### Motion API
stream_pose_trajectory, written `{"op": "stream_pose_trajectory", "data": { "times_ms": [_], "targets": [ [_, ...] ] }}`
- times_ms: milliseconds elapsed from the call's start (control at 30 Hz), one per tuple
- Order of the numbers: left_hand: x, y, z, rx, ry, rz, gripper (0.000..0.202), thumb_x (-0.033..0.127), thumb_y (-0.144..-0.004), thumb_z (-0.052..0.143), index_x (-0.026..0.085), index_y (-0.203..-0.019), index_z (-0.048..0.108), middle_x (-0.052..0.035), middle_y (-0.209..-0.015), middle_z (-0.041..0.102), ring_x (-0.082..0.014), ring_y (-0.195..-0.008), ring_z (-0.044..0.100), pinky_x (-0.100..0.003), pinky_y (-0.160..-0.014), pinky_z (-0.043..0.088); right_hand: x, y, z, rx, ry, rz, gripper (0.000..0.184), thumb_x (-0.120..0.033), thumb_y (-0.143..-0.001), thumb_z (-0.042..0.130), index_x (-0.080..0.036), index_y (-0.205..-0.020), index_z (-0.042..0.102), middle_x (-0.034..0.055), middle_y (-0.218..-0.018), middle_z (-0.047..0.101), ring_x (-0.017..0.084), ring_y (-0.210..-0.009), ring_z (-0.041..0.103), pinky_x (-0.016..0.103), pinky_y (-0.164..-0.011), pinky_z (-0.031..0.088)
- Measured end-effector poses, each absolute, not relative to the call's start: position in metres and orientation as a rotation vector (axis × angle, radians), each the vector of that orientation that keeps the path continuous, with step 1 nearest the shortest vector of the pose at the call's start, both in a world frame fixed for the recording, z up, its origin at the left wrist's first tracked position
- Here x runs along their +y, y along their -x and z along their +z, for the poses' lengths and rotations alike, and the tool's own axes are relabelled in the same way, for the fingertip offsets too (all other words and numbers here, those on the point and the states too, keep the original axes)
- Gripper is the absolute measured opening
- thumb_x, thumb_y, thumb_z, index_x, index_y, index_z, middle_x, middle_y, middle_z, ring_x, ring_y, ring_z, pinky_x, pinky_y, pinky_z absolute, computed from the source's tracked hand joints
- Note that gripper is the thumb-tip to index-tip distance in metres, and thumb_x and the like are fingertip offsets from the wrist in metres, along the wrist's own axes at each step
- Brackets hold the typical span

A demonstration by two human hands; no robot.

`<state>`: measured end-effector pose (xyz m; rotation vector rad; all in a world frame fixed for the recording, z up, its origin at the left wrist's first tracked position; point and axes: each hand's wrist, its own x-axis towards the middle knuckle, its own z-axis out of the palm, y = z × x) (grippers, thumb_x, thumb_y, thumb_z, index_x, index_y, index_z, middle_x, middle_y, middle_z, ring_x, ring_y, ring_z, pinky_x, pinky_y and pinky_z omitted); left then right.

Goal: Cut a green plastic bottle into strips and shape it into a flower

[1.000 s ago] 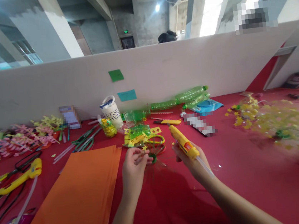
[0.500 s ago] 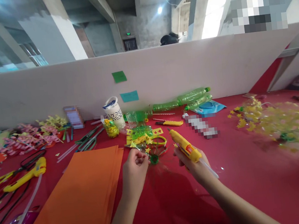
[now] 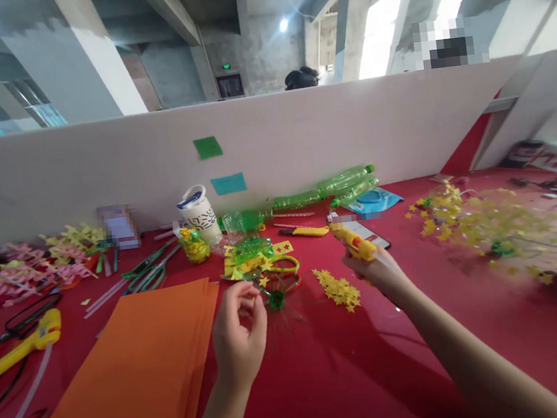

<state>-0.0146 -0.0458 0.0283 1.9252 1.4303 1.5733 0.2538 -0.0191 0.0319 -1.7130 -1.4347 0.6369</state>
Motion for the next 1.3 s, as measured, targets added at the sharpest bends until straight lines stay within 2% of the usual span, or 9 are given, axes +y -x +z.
{"op": "stream_pose_trajectory", "data": {
  "times_ms": [67,133,333,467,567,733,900,1167,1300],
  "targets": [
    [-0.046,0.013,0.025,1.404,-1.971,1.553,0.023,0.017,-0.08,0.055,0.019,-0.102,0.051,-0.0036,-0.085,0.061,-0.0127,-0.07,0.059,-0.023,-0.064,0.049,-0.012,-0.262,0.014,-1.5,1.729,0.591,0.006,-0.025,-0.066,0.053,-0.019,-0.068,0.052,-0.0019,-0.057,0.056,0.012,-0.05,0.051,0.021,-0.046,0.036],
    [-0.047,0.012,0.023,1.39,-1.993,1.54,0.022,0.016,-0.081,0.054,0.019,-0.102,0.052,-0.0037,-0.085,0.061,-0.0126,-0.071,0.059,-0.023,-0.064,0.05,-0.008,-0.265,-0.004,-1.564,1.736,0.552,0.007,-0.024,-0.065,0.052,-0.019,-0.07,0.053,-0.0005,-0.062,0.058,0.014,-0.055,0.053,0.021,-0.049,0.035],
    [-0.048,0.007,0.019,1.368,-2.019,1.526,0.021,0.014,-0.081,0.054,0.019,-0.102,0.053,-0.0041,-0.086,0.062,-0.0127,-0.074,0.06,-0.022,-0.065,0.05,-0.003,-0.25,-0.028,-1.779,1.74,0.382,0.015,-0.033,-0.07,0.054,-0.018,-0.068,0.051,0.0023,-0.066,0.055,0.018,-0.066,0.05,0.024,-0.056,0.029],
    [-0.05,0.003,0.016,1.338,-2.066,1.519,0.022,0.014,-0.082,0.053,0.018,-0.103,0.053,-0.0054,-0.088,0.063,-0.0134,-0.076,0.061,-0.024,-0.066,0.051,-0.001,-0.237,-0.027,-1.858,1.769,0.279,0.012,-0.027,-0.068,0.056,-0.018,-0.066,0.049,0.0032,-0.063,0.054,0.02,-0.07,0.047,0.026,-0.061,0.024],
    [-0.05,0.002,0.016,1.342,-2.076,1.511,0.02,0.015,-0.082,0.052,0.018,-0.102,0.053,-0.0057,-0.087,0.063,-0.0137,-0.075,0.061,-0.024,-0.066,0.051,-0.001,-0.234,-0.027,-1.87,1.783,0.245,0.009,-0.024,-0.068,0.054,-0.018,-0.067,0.048,0.0038,-0.064,0.055,0.019,-0.069,0.046,0.026,-0.061,0.023],
    [-0.05,0.001,0.019,1.336,-2.087,1.487,0.018,0.015,-0.083,0.051,0.019,-0.1,0.054,-0.0057,-0.087,0.063,-0.0143,-0.076,0.061,-0.025,-0.066,0.051,-0.001,-0.24,-0.033,-1.848,1.761,0.245,0.013,-0.031,-0.073,0.049,-0.019,-0.069,0.047,0.0037,-0.066,0.056,0.017,-0.063,0.047,0.025,-0.055,0.023],
    [-0.051,-0.001,0.019,1.296,-2.112,1.479,0.017,0.013,-0.082,0.051,0.019,-0.098,0.054,-0.0047,-0.087,0.062,-0.0145,-0.076,0.06,-0.025,-0.066,0.05,-0.002,-0.248,-0.036,-1.777,1.755,0.246,0.012,-0.03,-0.076,0.043,-0.02,-0.071,0.045,0.0011,-0.064,0.054,0.015,-0.06,0.047,0.023,-0.053,0.025],
    [-0.053,-0.001,0.02,1.262,-2.153,1.496,0.016,0.011,-0.081,0.052,0.019,-0.095,0.056,-0.0043,-0.085,0.062,-0.0149,-0.075,0.06,-0.025,-0.068,0.049,-0.006,-0.241,-0.026,-1.853,1.701,0.291,0.016,-0.033,-0.071,0.048,-0.02,-0.064,0.043,0.0026,-0.062,0.052,0.016,-0.06,0.046,0.024,-0.053,0.025],
    [-0.054,0.0,0.022,1.253,-2.157,1.499,0.016,0.011,-0.081,0.051,0.019,-0.094,0.055,-0.0038,-0.084,0.061,-0.0142,-0.075,0.059,-0.024,-0.067,0.049,-0.008,-0.245,-0.027,-1.809,1.721,0.342,0.012,-0.031,-0.074,0.044,-0.02,-0.068,0.042,0.0008,-0.062,0.052,0.014,-0.054,0.045,0.023,-0.049,0.024]
  ]
}}
